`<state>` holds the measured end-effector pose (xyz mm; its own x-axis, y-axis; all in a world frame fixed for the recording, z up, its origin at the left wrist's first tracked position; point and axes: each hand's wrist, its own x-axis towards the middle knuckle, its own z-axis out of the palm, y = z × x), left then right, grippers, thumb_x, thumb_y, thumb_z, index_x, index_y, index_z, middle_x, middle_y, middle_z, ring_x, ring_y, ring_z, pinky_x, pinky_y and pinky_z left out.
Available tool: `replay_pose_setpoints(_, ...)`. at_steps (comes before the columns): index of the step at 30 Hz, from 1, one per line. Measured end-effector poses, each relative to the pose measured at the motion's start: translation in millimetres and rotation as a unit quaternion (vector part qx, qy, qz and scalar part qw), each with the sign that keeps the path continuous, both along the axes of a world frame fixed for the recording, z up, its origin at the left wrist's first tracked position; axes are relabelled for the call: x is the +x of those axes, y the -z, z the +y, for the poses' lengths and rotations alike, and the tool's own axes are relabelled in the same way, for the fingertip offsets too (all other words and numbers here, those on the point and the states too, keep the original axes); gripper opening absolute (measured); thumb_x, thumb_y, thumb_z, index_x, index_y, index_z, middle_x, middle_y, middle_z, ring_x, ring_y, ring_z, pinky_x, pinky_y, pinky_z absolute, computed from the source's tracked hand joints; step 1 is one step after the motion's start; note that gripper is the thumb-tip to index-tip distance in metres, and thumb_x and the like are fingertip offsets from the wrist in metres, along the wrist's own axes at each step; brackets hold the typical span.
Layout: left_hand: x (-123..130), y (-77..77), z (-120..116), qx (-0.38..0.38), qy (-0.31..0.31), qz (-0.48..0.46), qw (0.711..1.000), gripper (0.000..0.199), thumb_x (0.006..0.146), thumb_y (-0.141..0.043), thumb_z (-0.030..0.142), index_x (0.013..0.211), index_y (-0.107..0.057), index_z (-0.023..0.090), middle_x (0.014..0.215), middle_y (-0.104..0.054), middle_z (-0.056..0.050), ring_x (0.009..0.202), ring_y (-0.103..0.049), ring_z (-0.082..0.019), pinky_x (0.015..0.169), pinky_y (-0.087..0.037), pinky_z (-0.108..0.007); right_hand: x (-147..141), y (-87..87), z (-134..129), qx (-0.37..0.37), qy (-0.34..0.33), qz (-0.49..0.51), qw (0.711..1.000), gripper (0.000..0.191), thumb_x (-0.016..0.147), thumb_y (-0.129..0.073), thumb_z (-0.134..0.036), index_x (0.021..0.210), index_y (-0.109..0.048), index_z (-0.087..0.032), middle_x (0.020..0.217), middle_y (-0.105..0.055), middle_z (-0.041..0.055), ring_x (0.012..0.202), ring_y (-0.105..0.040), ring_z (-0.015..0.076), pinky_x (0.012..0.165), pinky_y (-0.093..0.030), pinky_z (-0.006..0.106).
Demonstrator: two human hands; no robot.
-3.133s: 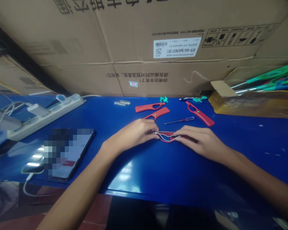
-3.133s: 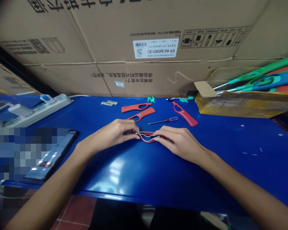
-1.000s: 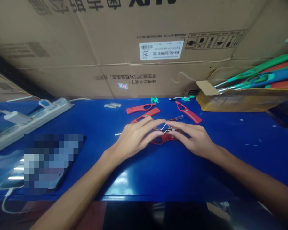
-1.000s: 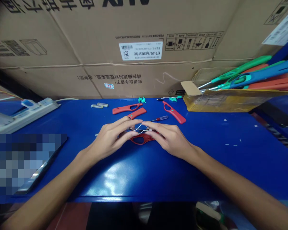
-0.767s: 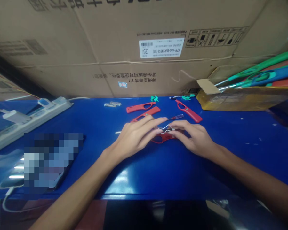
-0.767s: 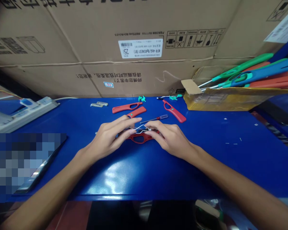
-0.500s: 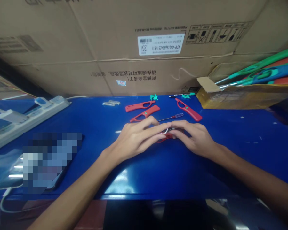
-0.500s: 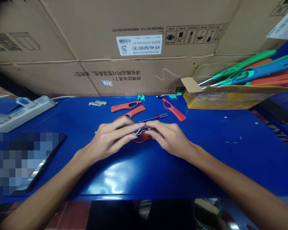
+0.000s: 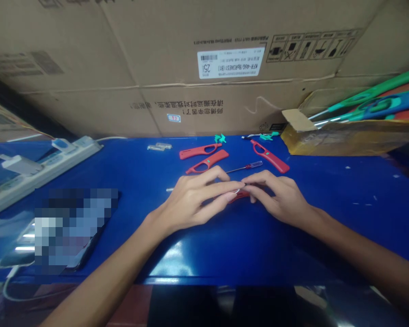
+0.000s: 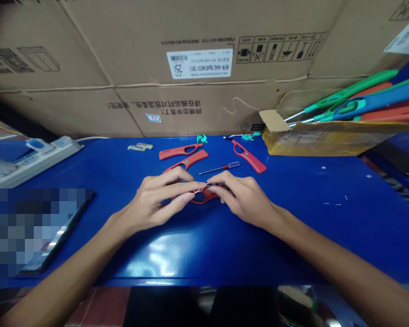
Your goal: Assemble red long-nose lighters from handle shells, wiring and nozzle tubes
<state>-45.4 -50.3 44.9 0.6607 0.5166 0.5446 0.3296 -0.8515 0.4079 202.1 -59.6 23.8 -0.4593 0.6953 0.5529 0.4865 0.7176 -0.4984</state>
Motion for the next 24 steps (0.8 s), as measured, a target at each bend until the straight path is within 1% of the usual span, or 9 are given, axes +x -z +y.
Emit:
replay_pose_setpoints(5, 2.1, -0.2, -0.2, -0.004, -0.016, -0.012, 1.0, 0.027, 0.097, -0.056, 0.021, 0.119, -0.071, 0.02, 0.103, -0.071, -0.006, 0.075, -0.065, -0.011, 0.064, -0.051, -0.024, 1.0, 0.8, 0.3, -0.009, 0.008, -0.007, 1.0, 0.012, 0.101, -0.056, -0.028, 0.105, -0.065, -0.022, 0.068, -0.069, -0.0021, 0.057, -0.067, 0.0121, 0.057, -0.053, 0.023)
replay_pose_setpoints(8, 1.7, 0.1, 0.4, -0.012, -0.03, -0.007, 0.999, 0.029, 0.096, -0.057, 0.022, 0.121, -0.071, 0.02, 0.103, -0.072, -0.005, 0.072, -0.063, -0.01, 0.06, -0.049, -0.024, 1.9, 1.4, 0.8, -0.011, -0.003, -0.016, 1.0, 0.013, 0.102, -0.055, -0.028, 0.105, -0.066, -0.021, 0.067, -0.068, -0.0019, 0.057, -0.066, 0.012, 0.058, -0.053, 0.023)
replay_pose_setpoints(10, 0.5, 0.3, 1.4, -0.022, -0.036, 0.005, 0.999, 0.03, 0.096, -0.058, 0.023, 0.124, -0.07, 0.02, 0.104, -0.072, -0.005, 0.073, -0.063, -0.01, 0.061, -0.05, -0.024, 2.0, 1.1, 0.9, -0.01, -0.008, -0.017, 1.0, 0.012, 0.102, -0.055, -0.026, 0.104, -0.065, -0.021, 0.067, -0.068, -0.0021, 0.057, -0.066, 0.0115, 0.058, -0.052, 0.022)
replay_pose_setpoints(13, -2.0, 1.4, 3.7, -0.028, -0.035, 0.025, 0.999, 0.031, 0.097, -0.058, 0.026, 0.126, -0.069, 0.021, 0.107, -0.071, -0.005, 0.079, -0.065, -0.011, 0.068, -0.053, -0.025, 0.8, -0.4, 0.4, -0.018, -0.009, -0.009, 1.0, 0.009, 0.1, -0.057, -0.024, 0.102, -0.065, -0.02, 0.068, -0.068, -0.0026, 0.057, -0.065, 0.0105, 0.057, -0.052, 0.022)
replay_pose_setpoints(18, -4.4, 5.2, 6.7, -0.02, -0.041, 0.049, 0.998, 0.031, 0.101, -0.055, 0.028, 0.129, -0.068, 0.023, 0.11, -0.072, -0.005, 0.083, -0.066, -0.012, 0.071, -0.052, -0.025, -2.7, -2.8, -0.6, -0.077, -0.019, 0.024, 0.997, 0.006, 0.099, -0.058, -0.021, 0.099, -0.064, -0.019, 0.065, -0.067, -0.0035, 0.053, -0.064, 0.0096, 0.053, -0.05, 0.021)
replay_pose_setpoints(20, -4.6, 6.1, 7.1, -0.021, -0.039, 0.058, 0.997, 0.031, 0.102, -0.054, 0.029, 0.129, -0.068, 0.023, 0.109, -0.072, -0.005, 0.082, -0.065, -0.011, 0.07, -0.051, -0.025, -3.4, -2.6, -0.3, -0.099, -0.028, 0.037, 0.994, 0.006, 0.099, -0.058, -0.021, 0.098, -0.063, -0.018, 0.066, -0.067, -0.0034, 0.052, -0.064, 0.0093, 0.052, -0.05, 0.021)
replay_pose_setpoints(24, -5.2, 5.8, 7.0, -0.023, -0.047, 0.094, 0.994, 0.033, 0.104, -0.052, 0.031, 0.134, -0.065, 0.024, 0.1, -0.073, -0.002, 0.078, -0.064, -0.011, 0.067, -0.046, -0.024, -3.0, -2.1, 0.9, -0.117, -0.045, 0.037, 0.991, 0.006, 0.099, -0.058, -0.021, 0.098, -0.063, -0.017, 0.07, -0.069, -0.002, 0.055, -0.066, 0.009, 0.053, -0.051, 0.02)
